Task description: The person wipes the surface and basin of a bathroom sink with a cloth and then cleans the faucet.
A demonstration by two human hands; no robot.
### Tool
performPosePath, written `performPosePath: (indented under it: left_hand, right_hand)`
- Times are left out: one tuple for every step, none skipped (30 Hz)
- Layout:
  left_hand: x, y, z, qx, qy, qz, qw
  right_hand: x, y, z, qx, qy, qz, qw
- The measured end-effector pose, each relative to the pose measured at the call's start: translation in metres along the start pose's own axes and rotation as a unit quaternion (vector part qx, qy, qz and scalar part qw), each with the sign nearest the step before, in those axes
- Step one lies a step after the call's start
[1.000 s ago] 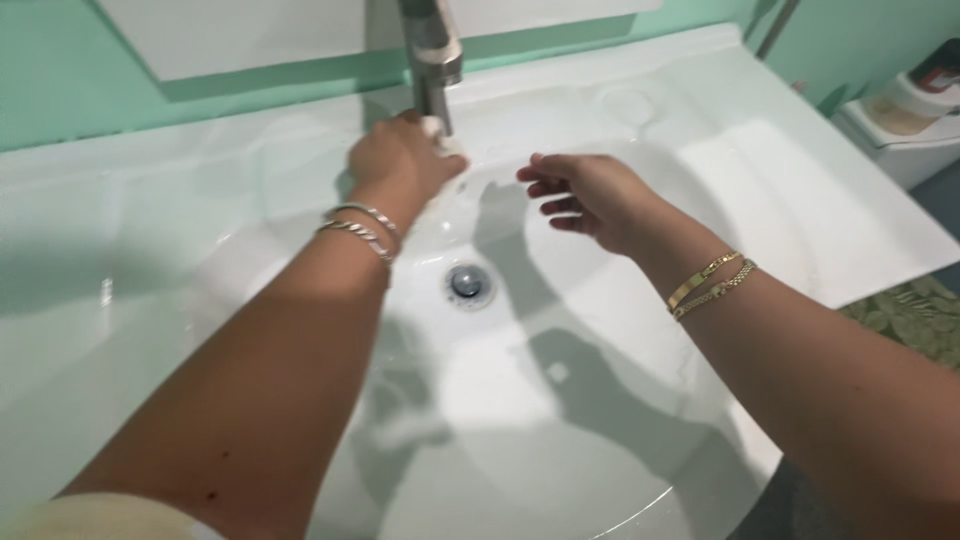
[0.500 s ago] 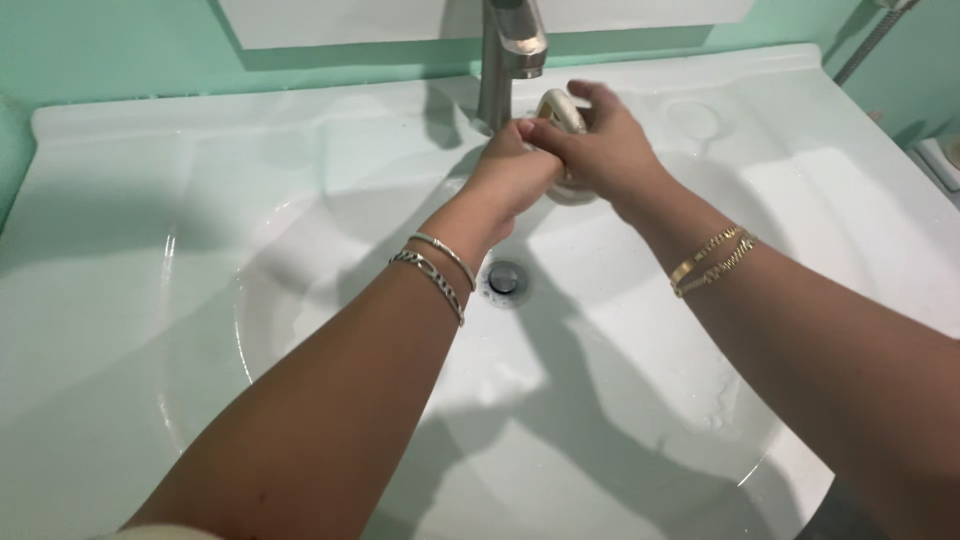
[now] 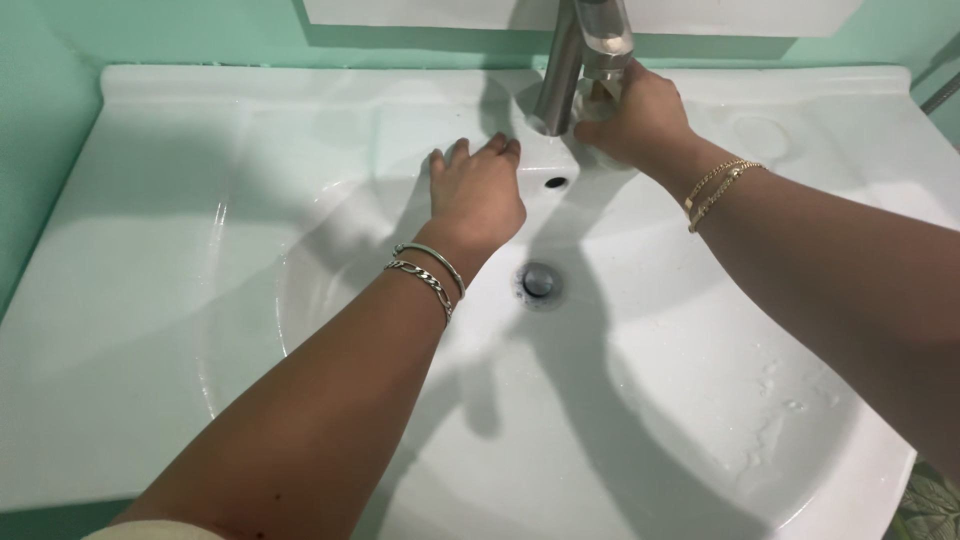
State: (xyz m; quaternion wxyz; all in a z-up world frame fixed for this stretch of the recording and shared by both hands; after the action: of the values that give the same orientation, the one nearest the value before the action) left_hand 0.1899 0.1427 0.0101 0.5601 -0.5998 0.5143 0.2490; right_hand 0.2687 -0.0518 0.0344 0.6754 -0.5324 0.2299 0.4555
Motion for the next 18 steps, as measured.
performPosePath:
  left_hand:
    - [0.002,-0.001,0.001,-0.001,0.001,-0.001,1.000]
    - [0.005,0.000,0.000,0.000,0.009,0.002,1.000]
    - [0.008,0.002,0.000,0.001,0.016,0.005,1.000]
    - [0.010,0.004,0.001,0.001,0.019,0.007,1.000]
    - [0.011,0.008,0.005,0.005,0.025,0.005,1.000]
    - [0.011,0.010,0.009,0.007,0.031,0.003,0.999]
    - [0.011,0.011,0.014,0.007,0.033,0.003,0.999]
    - [0.010,0.012,0.024,-0.003,0.021,-0.003,1.000]
    - [0.010,0.016,0.032,-0.014,0.010,-0.009,1.000]
    - [0.009,0.019,0.039,-0.020,0.003,-0.010,1.000]
    - [0.009,0.023,0.044,-0.026,-0.011,-0.020,0.999]
    - [0.008,0.027,0.049,-0.029,-0.023,-0.030,0.999]
    - [0.007,0.033,0.056,-0.032,-0.027,-0.031,0.999]
    - [0.005,0.044,0.056,0.003,0.000,-0.060,0.998]
    - [0.002,0.054,0.053,0.039,0.028,-0.089,0.995]
    - [0.001,0.064,0.052,0.038,0.027,-0.089,0.995]
    - [-0.002,0.074,0.051,0.026,0.061,-0.087,0.994]
    - [-0.007,0.081,0.051,0.014,0.093,-0.086,0.992]
  right_hand:
    - [0.001,0.001,-0.002,0.018,0.004,0.013,1.000]
    - [0.000,0.006,-0.005,0.038,0.010,0.028,0.999]
    - [0.000,0.014,-0.006,0.039,0.014,0.029,0.999]
    - [-0.002,0.022,-0.004,0.008,0.016,0.014,1.000]
    - [-0.004,0.027,-0.003,-0.024,0.018,-0.001,1.000]
    - [-0.008,0.027,-0.006,-0.024,0.020,0.000,1.000]
    - [-0.012,0.025,-0.010,-0.018,0.009,0.014,1.000]
    - [-0.012,0.023,-0.012,-0.015,-0.006,0.032,0.999]
    - [-0.016,0.023,-0.014,-0.017,-0.007,0.036,0.999]
    - [-0.021,0.019,-0.010,-0.036,0.014,0.022,0.999]
    - [-0.022,0.017,-0.003,-0.055,0.036,0.007,0.998]
    - [-0.021,0.020,0.004,-0.058,0.031,0.007,0.998]
    - [-0.021,0.027,0.005,-0.005,0.023,0.019,1.000]
    - [-0.021,0.040,0.004,0.051,0.019,0.032,0.998]
    - [-0.019,0.055,0.011,0.050,0.020,0.034,0.998]
    - [-0.016,0.070,0.025,0.009,-0.009,0.013,1.000]
    - [-0.014,0.079,0.041,-0.031,-0.039,-0.009,0.999]
    - [-0.007,0.083,0.055,-0.031,-0.041,-0.008,0.999]
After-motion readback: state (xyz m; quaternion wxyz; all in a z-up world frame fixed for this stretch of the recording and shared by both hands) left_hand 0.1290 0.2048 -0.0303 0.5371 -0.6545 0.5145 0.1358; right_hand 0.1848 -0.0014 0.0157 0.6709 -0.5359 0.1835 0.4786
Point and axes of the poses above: each hand's wrist, its own y-axis away from the middle knuckle, its own x-axis out of the palm, z = x × y, the point moved 5 cm from there along -y, towards the middle knuckle, and after that the axes turned 13 degrees about -z, right-handed, at the moved point
